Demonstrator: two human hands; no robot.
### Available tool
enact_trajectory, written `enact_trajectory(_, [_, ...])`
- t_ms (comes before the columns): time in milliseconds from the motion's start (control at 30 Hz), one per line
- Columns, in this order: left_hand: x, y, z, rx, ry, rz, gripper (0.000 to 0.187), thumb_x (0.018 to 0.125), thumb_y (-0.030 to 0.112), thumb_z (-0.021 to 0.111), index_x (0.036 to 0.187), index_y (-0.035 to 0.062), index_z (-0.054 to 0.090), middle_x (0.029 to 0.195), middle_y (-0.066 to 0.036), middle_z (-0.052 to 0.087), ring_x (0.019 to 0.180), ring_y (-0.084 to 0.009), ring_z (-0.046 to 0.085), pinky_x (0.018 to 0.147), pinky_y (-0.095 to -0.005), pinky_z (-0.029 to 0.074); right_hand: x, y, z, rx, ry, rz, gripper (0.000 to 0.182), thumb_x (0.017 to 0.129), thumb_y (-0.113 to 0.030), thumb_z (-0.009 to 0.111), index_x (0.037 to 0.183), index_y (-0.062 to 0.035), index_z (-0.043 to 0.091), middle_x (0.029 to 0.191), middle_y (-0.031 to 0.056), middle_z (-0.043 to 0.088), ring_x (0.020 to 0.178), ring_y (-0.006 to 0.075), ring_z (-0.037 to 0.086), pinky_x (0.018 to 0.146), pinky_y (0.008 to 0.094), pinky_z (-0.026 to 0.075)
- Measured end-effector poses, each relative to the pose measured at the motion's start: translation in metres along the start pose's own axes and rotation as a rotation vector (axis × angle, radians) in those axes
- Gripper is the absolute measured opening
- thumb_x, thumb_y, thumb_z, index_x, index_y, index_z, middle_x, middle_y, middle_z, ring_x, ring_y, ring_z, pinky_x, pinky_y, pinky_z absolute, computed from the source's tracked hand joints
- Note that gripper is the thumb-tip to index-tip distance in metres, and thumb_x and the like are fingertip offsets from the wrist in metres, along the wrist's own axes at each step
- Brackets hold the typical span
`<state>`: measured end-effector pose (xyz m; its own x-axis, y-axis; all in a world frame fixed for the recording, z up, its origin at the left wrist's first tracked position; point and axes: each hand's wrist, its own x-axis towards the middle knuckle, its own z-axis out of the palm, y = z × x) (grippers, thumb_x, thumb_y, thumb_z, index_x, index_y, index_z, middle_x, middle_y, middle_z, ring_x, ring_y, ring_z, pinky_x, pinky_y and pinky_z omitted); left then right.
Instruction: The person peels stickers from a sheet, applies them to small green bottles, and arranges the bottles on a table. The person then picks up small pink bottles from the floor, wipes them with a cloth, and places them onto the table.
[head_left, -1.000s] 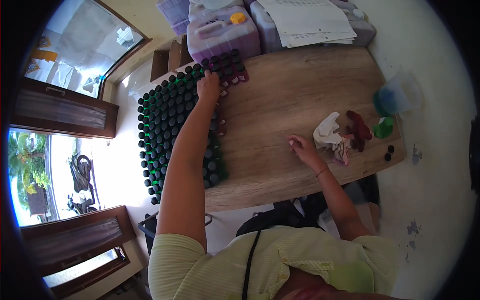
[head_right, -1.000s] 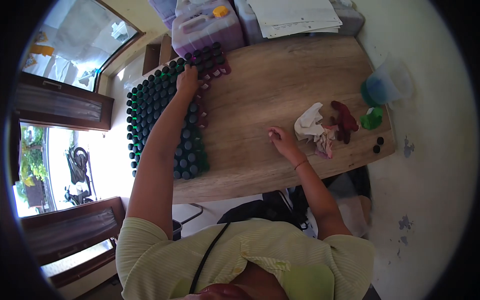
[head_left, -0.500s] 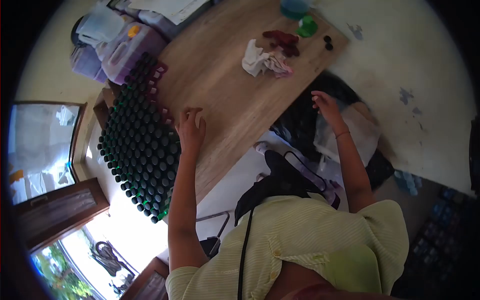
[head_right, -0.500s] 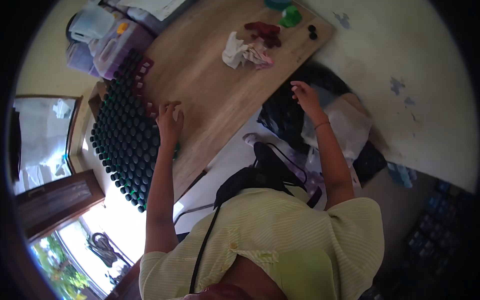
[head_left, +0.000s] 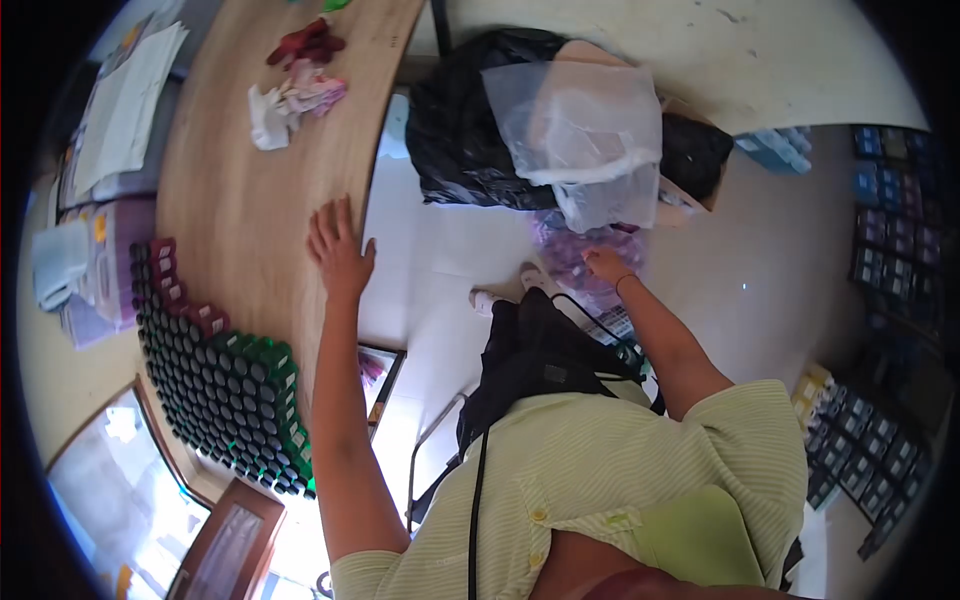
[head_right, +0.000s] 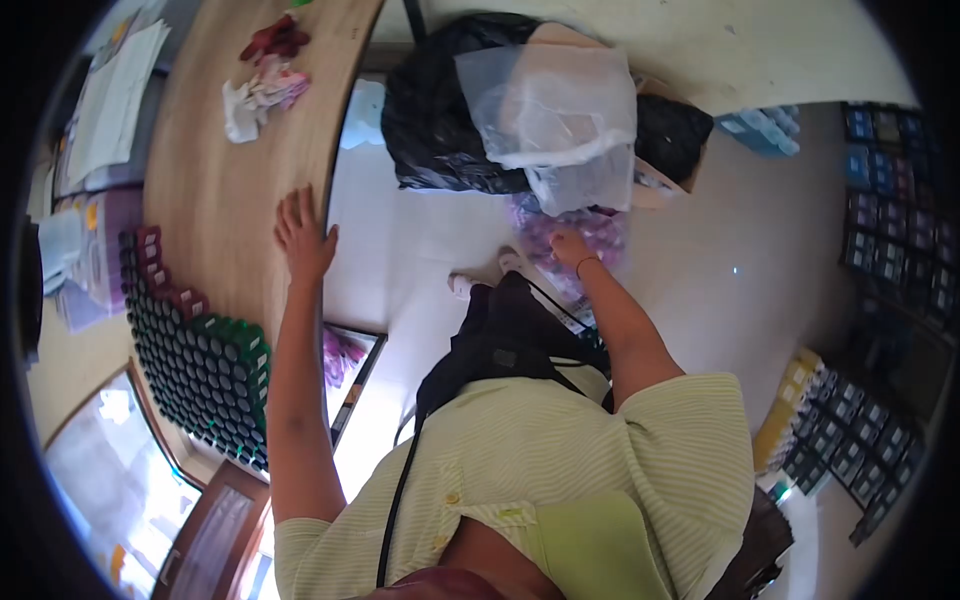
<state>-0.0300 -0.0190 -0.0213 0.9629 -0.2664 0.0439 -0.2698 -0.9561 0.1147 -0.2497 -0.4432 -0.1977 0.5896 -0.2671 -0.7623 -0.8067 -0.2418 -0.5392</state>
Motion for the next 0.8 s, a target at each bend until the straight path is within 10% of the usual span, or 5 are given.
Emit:
enact_trajectory(533, [0.017, 0.018, 0.024, 0.243, 0.111, -0.059, 0.088, 0.063, 0.015, 0.074, 0.14, 0.0238, 0.032, 0.14, -0.01, 0.028, 0.13, -0.0327, 0.025, 0.105, -0.0479, 0.021, 0.236, 0.24, -0.021, -0.57, 0.076, 0.108, 0.049, 0.081, -0.026, 0.05, 0.125, -0.0046, 0.048, 0.132, 0.0214, 0.042, 0.124, 0.0333, 0.04, 0.105, 0.0433, 0.03])
enact_trajectory(700, [0.011, 0.02, 0.029, 0.338, 0.127, -0.123, 0.086, 0.065, 0.022, 0.074, 0.14, 0.027, 0.031, 0.144, -0.009, 0.024, 0.13, -0.0333, 0.028, 0.105, -0.0486, 0.021, 0.344, 0.345, -0.069, -0.947, 0.146, -0.158, 0.05, 0.083, -0.028, 0.048, 0.128, -0.0063, 0.047, 0.135, 0.0205, 0.041, 0.128, 0.0369, 0.033, 0.104, 0.0574, 0.022])
enact_trajectory(800, [0.006, 0.006, 0.04, 0.49, 0.288, -0.084, 0.082, 0.067, 0.028, 0.074, 0.138, 0.0316, 0.033, 0.142, -0.007, 0.026, 0.129, -0.0327, 0.029, 0.102, -0.0474, 0.024, 0.344, 0.285, -0.066, -1.147, 0.044, 0.279, 0.045, 0.091, -0.039, 0.032, 0.129, -0.0191, 0.048, 0.139, 0.0116, 0.039, 0.128, 0.0301, 0.036, 0.098, 0.0653, 0.021])
